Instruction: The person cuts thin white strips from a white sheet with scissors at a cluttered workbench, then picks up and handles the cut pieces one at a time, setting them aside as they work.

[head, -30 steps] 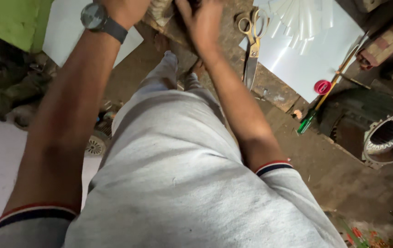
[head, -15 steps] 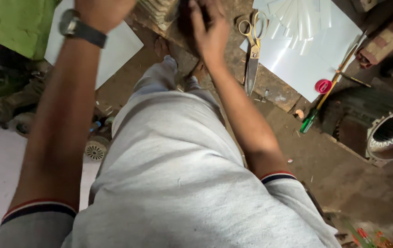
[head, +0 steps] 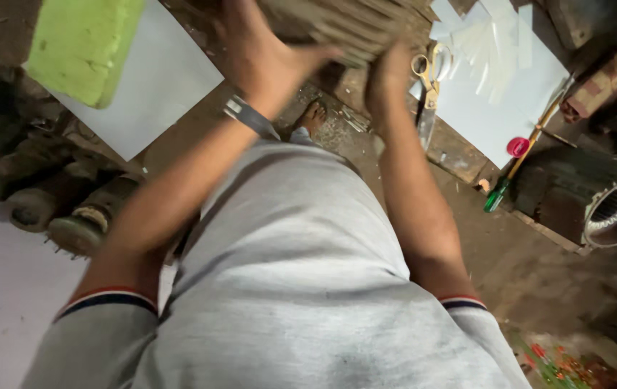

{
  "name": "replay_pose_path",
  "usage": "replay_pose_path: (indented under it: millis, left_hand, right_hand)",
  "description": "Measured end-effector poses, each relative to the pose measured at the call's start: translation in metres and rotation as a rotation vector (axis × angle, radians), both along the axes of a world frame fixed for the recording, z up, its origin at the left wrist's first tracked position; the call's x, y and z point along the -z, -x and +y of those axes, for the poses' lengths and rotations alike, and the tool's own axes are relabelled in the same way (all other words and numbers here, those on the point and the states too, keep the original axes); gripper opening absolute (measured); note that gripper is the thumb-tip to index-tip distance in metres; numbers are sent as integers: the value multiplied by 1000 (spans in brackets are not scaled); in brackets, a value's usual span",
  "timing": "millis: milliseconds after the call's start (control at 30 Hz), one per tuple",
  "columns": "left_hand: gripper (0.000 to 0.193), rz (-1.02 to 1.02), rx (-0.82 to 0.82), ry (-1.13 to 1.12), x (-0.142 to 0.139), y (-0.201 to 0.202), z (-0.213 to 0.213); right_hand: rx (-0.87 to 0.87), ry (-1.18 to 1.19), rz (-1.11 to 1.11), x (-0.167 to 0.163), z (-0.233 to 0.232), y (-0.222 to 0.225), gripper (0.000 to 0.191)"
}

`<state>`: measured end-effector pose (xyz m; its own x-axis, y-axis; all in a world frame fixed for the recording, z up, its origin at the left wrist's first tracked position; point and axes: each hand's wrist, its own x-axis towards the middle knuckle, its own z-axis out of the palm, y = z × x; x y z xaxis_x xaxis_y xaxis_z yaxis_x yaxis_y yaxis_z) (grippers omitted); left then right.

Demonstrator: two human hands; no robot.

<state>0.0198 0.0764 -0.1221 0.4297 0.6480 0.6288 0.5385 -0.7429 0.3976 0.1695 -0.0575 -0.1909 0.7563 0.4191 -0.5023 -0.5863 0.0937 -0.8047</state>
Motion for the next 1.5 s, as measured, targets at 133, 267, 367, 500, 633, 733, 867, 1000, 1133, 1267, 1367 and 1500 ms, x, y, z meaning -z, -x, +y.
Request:
replay_pose_path:
  millis: [133, 267, 367, 500, 633, 733, 867, 1000, 1133, 1267, 1367, 1500]
  left_hand:
    - [96, -87, 452, 524, 31, 32, 9]
    - [44, -241, 655, 792, 60, 61, 62]
    - [27, -299, 534, 839, 76, 50, 93]
    - [24, -316, 479, 919, 89, 32, 103]
    - [26, -326, 606, 972, 93, 28, 103]
    - [27, -298, 626, 1023, 96, 30, 103]
    - [30, -252, 610, 959, 102, 28, 102]
    - [31, -145, 655, 917, 108, 27, 98]
    - [30, -193, 662, 898, 106, 28, 97]
    - [29, -191, 636, 855, 95, 26, 100]
    - [27, -165, 677, 936, 84, 24, 102]
    - [32, -3, 653, 804, 64, 28, 101]
  right_hand:
    - [4, -112, 10, -9, 0, -11, 51]
    - [55, 23, 10, -13, 5, -6, 39]
    - [153, 9, 63, -16, 11, 1, 34]
    - [134, 14, 114, -19, 12, 4, 33]
    - [-51, 51, -3, -22, 3, 4, 29]
    - [-98, 125, -31, -26, 1, 6, 29]
    - [-73, 221, -9, -28, 2, 11, 36]
    - [92, 213, 105, -26, 1, 11, 45]
    - [41, 275, 159, -29, 1, 3, 46]
    - [-70, 297, 83, -36, 5, 0, 37]
    - [-91, 203, 29, -35, 6, 5, 32]
    - [20, 97, 80, -26, 5, 7, 35]
